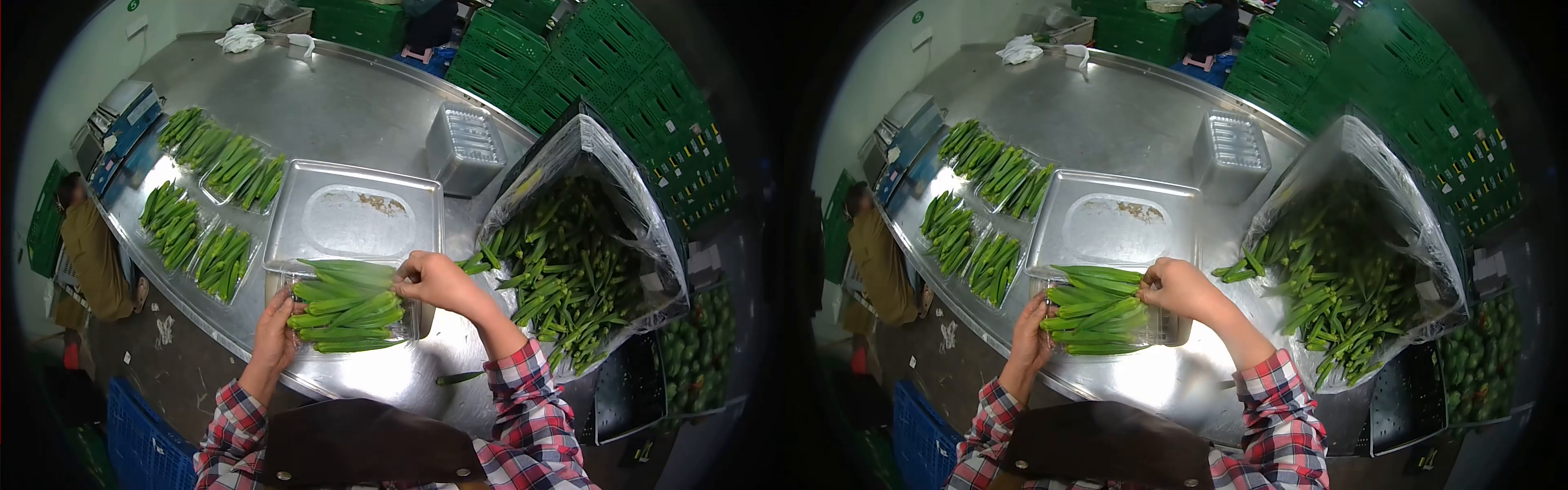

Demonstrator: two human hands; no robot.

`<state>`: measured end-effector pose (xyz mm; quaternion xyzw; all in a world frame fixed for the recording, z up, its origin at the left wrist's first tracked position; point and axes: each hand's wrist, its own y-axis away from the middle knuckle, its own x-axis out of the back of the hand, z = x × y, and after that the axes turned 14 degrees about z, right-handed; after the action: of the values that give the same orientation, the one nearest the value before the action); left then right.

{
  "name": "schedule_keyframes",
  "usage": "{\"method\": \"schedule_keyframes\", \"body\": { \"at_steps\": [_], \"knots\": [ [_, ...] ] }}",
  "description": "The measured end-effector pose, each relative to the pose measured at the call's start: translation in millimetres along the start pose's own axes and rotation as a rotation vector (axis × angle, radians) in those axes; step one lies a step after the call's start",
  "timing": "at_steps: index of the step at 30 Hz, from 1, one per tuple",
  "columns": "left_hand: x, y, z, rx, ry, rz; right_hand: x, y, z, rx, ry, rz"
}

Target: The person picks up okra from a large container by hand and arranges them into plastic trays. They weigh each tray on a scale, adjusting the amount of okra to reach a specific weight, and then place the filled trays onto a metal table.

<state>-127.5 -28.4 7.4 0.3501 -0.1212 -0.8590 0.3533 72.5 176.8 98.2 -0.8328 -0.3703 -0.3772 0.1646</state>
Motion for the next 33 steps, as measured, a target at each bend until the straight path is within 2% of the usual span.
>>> {"method": "schedule_keyframes", "body": {
  "at_steps": [2, 5, 8, 17, 20, 23, 27, 33],
  "knots": [
    [-1, 1, 0, -0.007, 0.009, 0.017, 7, 1, -1, -0.157, -0.209, -0.033],
    [-9, 4, 2, -0.020, 0.015, 0.012, 10, 0, 8, -0.258, -0.391, -0.069],
    [-9, 5, 4, -0.018, -0.004, -0.015, 22, 3, -3, -0.398, -0.428, -0.107],
    [-11, 8, 4, -0.008, -0.013, 0.032, 20, 10, 7, -0.407, -0.530, -0.065],
    [-10, 8, 3, -0.010, -0.018, 0.039, 16, 15, 11, -0.356, -0.531, -0.015],
    [-16, 10, 1, -0.013, -0.042, 0.040, 14, 30, 11, -0.317, -0.559, 0.121],
    [-33, 15, -2, 0.015, -0.095, -0.023, 22, 60, 14, -0.294, -0.443, 0.202],
    [-72, 26, -31, 0.100, -0.194, -0.124, 46, 147, 36, -0.349, -0.479, 0.406]
  ]
}}
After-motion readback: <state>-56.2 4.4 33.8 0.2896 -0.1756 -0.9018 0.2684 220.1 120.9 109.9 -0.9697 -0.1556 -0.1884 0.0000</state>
